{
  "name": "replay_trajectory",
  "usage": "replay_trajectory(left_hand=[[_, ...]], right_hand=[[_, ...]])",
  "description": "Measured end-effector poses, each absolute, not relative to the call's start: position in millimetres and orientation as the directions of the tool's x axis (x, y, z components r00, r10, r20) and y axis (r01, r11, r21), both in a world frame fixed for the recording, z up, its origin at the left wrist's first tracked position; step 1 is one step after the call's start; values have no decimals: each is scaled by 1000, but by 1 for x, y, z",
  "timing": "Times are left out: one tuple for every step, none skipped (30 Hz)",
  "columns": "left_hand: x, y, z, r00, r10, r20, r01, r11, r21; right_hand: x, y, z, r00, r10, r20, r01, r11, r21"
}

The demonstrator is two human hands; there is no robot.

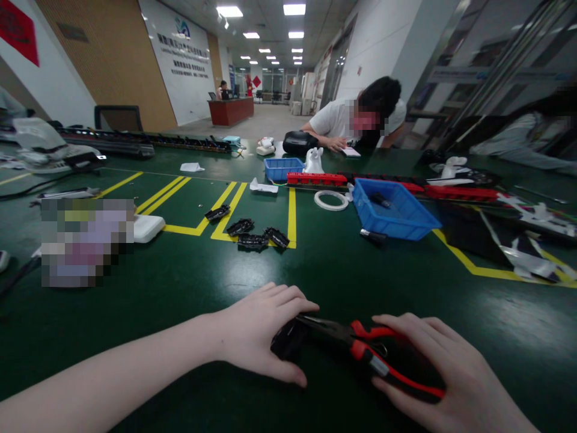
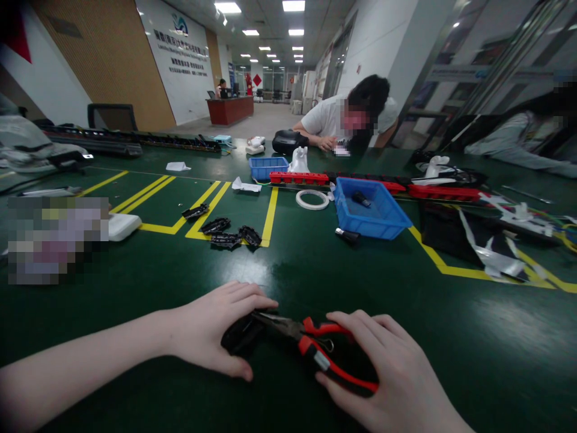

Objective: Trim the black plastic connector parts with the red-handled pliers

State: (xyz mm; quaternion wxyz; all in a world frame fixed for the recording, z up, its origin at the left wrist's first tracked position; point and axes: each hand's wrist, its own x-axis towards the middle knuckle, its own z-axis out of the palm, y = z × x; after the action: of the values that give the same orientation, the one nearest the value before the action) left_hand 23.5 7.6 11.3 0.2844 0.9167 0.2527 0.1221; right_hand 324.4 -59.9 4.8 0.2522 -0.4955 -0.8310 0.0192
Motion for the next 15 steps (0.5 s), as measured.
replay_trajectory(left_hand=[[22, 9, 12, 854, 516, 70, 385, -715, 584], [20, 10, 13, 864, 499, 61, 375, -721, 583], [18, 12, 13, 874, 482, 58, 364, -731, 578], [16, 15, 13, 883, 465, 57, 355, -743, 568], [13, 18, 13, 889, 454, 63, 347, -756, 555], [11, 21, 13, 893, 445, 69, 342, -770, 538], [9, 24, 13, 893, 444, 71, 347, -780, 521], [7, 27, 13, 892, 445, 77, 351, -789, 504], [6, 29, 13, 892, 445, 74, 356, -796, 489], [5, 30, 13, 893, 444, 71, 361, -802, 475], [5, 31, 13, 895, 440, 70, 361, -809, 464], [5, 31, 13, 897, 438, 68, 363, -813, 455], [5, 31, 13, 897, 436, 69, 362, -816, 450], [6, 30, 12, 896, 438, 74, 363, -817, 448], [6, 29, 12, 892, 443, 83, 363, -816, 451]], right_hand=[[325, -60, 5, -384, 832, 401, 814, 510, -278], [326, -59, 5, -387, 830, 402, 815, 511, -271], [327, -59, 5, -399, 825, 401, 812, 521, -262], [328, -59, 5, -413, 819, 398, 808, 531, -254], [328, -58, 5, -423, 815, 395, 805, 538, -250], [329, -58, 5, -425, 816, 392, 803, 540, -252], [329, -58, 4, -421, 820, 388, 803, 536, -260], [329, -58, 4, -412, 826, 384, 805, 527, -271], [329, -58, 4, -399, 834, 382, 808, 517, -284], [328, -58, 4, -389, 840, 380, 810, 508, -293], [328, -59, 4, -388, 841, 376, 809, 506, -297], [327, -59, 4, -389, 842, 373, 809, 506, -298], [327, -59, 4, -389, 843, 370, 810, 505, -298], [326, -59, 5, -387, 846, 368, 812, 501, -298], [326, -59, 5, -384, 848, 366, 814, 498, -298]])
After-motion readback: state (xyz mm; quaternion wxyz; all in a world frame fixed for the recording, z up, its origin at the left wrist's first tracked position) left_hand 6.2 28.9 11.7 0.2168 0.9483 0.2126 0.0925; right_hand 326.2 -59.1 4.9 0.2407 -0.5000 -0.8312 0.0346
